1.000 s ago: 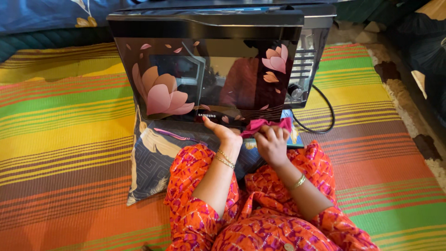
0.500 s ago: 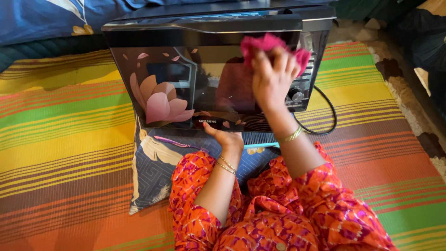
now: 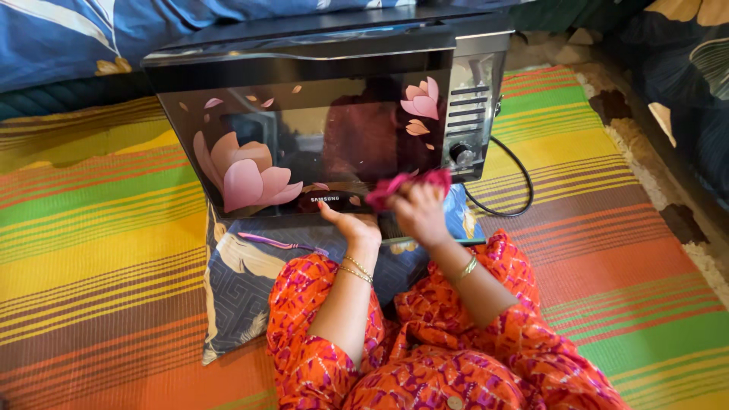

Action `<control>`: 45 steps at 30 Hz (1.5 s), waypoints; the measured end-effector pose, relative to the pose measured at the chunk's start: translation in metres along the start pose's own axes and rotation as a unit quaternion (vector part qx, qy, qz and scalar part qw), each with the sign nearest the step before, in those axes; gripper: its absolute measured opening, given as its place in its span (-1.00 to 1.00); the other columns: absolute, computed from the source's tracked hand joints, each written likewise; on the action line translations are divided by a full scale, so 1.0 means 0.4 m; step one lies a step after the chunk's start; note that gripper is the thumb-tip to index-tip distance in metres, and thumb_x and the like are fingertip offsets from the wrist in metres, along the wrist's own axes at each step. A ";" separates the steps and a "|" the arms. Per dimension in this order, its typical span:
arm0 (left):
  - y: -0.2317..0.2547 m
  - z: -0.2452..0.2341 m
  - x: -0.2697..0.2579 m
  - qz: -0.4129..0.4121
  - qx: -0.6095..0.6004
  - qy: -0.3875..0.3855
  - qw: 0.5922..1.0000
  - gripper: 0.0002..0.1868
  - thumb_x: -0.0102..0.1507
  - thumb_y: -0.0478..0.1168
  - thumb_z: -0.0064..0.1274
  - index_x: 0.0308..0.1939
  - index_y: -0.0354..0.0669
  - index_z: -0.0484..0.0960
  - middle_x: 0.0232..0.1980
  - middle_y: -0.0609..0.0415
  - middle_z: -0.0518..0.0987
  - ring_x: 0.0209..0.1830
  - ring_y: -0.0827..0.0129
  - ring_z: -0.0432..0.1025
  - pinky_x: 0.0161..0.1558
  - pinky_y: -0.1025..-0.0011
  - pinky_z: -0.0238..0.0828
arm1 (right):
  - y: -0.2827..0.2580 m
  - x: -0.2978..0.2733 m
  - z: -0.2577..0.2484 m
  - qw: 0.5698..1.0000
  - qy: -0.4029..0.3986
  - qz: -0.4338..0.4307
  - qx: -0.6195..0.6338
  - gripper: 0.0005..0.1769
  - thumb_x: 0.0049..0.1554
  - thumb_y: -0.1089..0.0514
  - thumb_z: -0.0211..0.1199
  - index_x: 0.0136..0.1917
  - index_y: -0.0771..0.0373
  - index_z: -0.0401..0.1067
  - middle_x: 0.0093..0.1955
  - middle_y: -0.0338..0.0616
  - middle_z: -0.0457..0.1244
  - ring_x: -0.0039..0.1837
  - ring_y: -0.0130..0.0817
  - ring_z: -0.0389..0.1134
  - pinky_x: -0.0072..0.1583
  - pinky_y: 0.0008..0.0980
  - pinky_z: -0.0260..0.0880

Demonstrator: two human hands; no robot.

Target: The person sits on the floor and cleans a microwave. They use a brush to dust the exterior and interior, then wipe the interior walls, door, and exterior with a cloth. The turntable remains inside the microwave throughout the clip.

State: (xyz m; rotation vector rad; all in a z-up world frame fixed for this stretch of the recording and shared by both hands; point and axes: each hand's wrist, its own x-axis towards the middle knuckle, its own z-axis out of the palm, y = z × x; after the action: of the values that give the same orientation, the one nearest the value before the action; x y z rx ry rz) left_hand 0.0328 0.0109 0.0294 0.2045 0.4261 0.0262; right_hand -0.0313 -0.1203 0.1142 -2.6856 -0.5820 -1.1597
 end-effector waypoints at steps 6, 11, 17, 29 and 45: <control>0.000 -0.025 0.051 -0.039 0.034 0.025 0.998 -0.12 0.12 0.61 -0.32 0.22 0.11 0.44 0.15 0.15 0.45 0.09 0.27 0.31 0.18 0.09 0.31 | 0.100 0.106 -0.023 0.988 0.090 0.128 0.018 -0.82 0.17 0.12 0.36 0.07 0.05 0.55 0.03 -0.14 0.21 0.09 -0.06 0.22 0.15 -0.06 0.16; -0.006 -0.061 0.087 -0.067 0.048 -0.022 0.996 0.00 0.10 0.70 -0.36 0.24 0.06 0.47 0.15 0.13 0.47 0.14 0.25 0.31 0.20 0.16 0.26 | 0.051 -0.005 -0.003 0.989 0.026 0.143 0.008 -0.81 0.11 0.11 0.37 0.01 0.14 0.53 -0.02 -0.08 0.22 0.06 -0.03 0.23 0.06 -0.04 0.16; -0.002 -0.075 0.093 -0.064 0.095 -0.021 0.993 0.07 0.12 0.74 -0.38 0.34 0.02 0.36 0.16 0.14 0.42 0.12 0.23 0.39 0.20 0.17 0.22 | 0.056 -0.098 0.012 0.984 0.007 0.155 0.091 -0.84 0.12 0.10 0.37 0.00 0.09 0.53 -0.01 -0.12 0.25 0.08 -0.05 0.26 0.07 -0.07 0.21; 0.014 -0.081 0.058 -0.001 0.120 -0.148 0.982 0.08 0.16 0.59 -0.26 0.53 -0.02 0.07 0.36 0.08 0.34 0.36 -0.01 0.41 0.34 -0.21 0.22 | 0.108 -0.185 0.001 0.942 -0.054 0.247 0.221 -0.80 0.09 0.14 0.41 0.01 0.16 0.56 -0.10 -0.05 0.25 0.01 -0.01 0.31 0.06 -0.11 0.32; -0.011 -0.107 0.142 0.035 0.291 0.009 0.956 0.47 -0.04 0.78 -0.51 0.52 -0.45 -0.03 0.48 -0.31 0.33 0.26 -0.09 0.43 -0.12 0.10 0.67 | 0.246 -0.293 0.177 0.626 0.011 0.452 0.635 -0.81 0.16 0.31 0.33 0.08 0.28 0.52 0.01 -0.27 0.39 0.05 -0.52 0.36 0.17 -0.50 0.35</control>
State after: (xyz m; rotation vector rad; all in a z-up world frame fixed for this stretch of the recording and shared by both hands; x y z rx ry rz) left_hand 0.0668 0.0185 -0.0328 0.8024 0.4364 -0.0296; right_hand -0.0169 -0.2228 -0.0189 -1.2776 0.0832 -0.1992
